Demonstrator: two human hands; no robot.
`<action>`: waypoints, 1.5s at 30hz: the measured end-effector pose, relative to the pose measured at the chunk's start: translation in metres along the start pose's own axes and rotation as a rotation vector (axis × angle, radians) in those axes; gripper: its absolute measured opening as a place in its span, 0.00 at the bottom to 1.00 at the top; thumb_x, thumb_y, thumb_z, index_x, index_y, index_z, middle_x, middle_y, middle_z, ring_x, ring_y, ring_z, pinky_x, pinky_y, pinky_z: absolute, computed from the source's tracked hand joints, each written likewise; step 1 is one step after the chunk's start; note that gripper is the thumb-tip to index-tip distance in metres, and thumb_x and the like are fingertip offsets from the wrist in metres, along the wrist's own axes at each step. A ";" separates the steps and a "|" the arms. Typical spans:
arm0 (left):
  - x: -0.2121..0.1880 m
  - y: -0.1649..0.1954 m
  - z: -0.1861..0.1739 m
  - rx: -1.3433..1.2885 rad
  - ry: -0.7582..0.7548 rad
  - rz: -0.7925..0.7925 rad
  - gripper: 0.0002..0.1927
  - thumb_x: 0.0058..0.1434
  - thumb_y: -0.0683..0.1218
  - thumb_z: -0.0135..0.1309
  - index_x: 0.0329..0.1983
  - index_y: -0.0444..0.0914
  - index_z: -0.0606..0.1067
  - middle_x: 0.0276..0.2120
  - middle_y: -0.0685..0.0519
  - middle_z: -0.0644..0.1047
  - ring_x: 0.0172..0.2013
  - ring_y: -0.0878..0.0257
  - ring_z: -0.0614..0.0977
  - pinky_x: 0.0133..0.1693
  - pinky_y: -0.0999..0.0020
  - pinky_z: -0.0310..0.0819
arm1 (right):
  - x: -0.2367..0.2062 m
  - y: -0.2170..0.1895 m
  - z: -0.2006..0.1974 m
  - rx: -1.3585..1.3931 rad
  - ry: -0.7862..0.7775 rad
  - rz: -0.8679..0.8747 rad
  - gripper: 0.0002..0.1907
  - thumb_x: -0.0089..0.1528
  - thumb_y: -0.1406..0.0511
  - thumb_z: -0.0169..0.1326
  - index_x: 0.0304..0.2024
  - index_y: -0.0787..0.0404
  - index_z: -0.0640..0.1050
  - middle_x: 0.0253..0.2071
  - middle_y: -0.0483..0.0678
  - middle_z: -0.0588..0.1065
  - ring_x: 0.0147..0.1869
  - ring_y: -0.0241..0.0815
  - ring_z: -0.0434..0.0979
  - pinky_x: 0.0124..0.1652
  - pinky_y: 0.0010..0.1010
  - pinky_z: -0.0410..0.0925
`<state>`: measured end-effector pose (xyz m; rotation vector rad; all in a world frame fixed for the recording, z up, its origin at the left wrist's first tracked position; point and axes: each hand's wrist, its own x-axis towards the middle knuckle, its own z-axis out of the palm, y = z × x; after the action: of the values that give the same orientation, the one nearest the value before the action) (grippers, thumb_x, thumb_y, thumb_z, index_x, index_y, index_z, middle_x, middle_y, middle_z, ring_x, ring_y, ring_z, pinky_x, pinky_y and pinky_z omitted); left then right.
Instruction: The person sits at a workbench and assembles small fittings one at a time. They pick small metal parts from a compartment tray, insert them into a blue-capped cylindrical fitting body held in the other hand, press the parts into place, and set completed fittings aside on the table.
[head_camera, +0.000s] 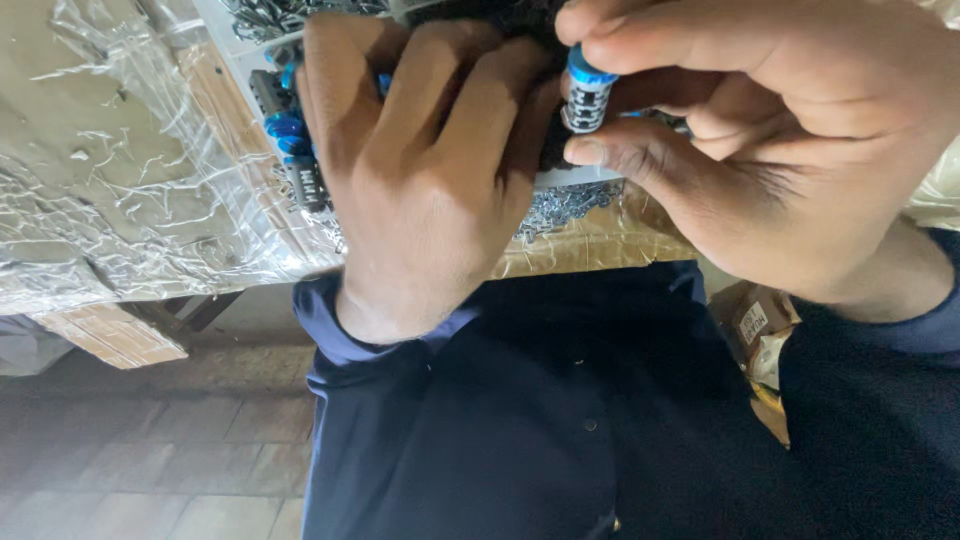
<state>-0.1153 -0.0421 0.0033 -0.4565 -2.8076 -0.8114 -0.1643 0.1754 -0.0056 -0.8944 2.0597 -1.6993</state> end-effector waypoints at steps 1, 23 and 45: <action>-0.002 0.000 0.000 0.002 -0.022 0.003 0.10 0.67 0.42 0.71 0.45 0.38 0.81 0.42 0.52 0.79 0.44 0.53 0.74 0.45 0.59 0.70 | 0.000 0.001 0.000 0.005 -0.002 -0.002 0.20 0.60 0.83 0.60 0.52 0.80 0.68 0.55 0.69 0.72 0.59 0.56 0.79 0.58 0.39 0.80; -0.010 -0.008 0.000 -0.550 0.068 -0.009 0.07 0.71 0.40 0.66 0.48 0.34 0.79 0.45 0.49 0.83 0.42 0.61 0.81 0.43 0.68 0.74 | -0.008 0.006 0.001 0.104 0.000 0.022 0.19 0.60 0.84 0.58 0.50 0.80 0.66 0.56 0.70 0.69 0.57 0.57 0.81 0.57 0.39 0.83; 0.002 -0.006 0.000 -0.194 0.101 0.063 0.10 0.66 0.42 0.73 0.43 0.38 0.80 0.41 0.53 0.79 0.42 0.57 0.75 0.43 0.61 0.68 | -0.006 0.007 0.002 0.004 0.051 -0.023 0.19 0.63 0.80 0.60 0.53 0.78 0.68 0.51 0.66 0.74 0.57 0.54 0.82 0.56 0.37 0.82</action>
<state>-0.1187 -0.0462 0.0010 -0.5154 -2.6204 -1.0675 -0.1601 0.1785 -0.0139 -0.8863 2.0857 -1.7547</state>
